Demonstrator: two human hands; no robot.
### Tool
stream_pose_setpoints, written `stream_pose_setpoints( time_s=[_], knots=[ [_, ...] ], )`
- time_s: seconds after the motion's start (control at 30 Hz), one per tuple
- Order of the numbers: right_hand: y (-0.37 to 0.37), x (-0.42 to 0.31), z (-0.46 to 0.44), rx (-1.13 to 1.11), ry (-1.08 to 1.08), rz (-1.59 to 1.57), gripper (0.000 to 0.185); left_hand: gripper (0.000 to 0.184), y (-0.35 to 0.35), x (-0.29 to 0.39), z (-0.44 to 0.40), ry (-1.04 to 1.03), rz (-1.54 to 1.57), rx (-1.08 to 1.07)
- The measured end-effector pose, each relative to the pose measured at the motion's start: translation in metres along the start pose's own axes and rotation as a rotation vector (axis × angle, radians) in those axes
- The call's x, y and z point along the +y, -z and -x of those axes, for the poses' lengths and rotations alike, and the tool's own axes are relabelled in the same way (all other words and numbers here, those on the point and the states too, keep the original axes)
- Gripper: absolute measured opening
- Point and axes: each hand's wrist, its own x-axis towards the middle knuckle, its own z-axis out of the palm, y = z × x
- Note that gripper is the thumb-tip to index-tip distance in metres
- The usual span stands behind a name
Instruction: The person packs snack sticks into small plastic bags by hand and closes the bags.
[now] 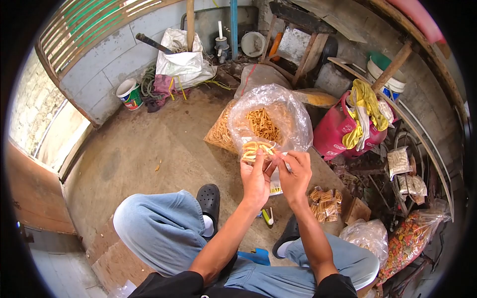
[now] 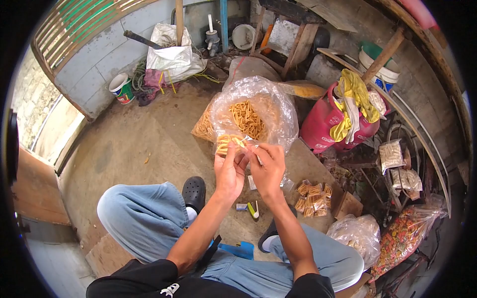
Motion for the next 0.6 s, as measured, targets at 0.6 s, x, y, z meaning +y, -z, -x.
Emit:
stream_pose_setpoints(
  time_s=[0.6],
  knots=[
    [0.009,0.002,-0.015,-0.21,-0.325,-0.358,0.018,0.029,-0.003,-0.001,0.004,0.078,-0.048,-0.065]
  ],
)
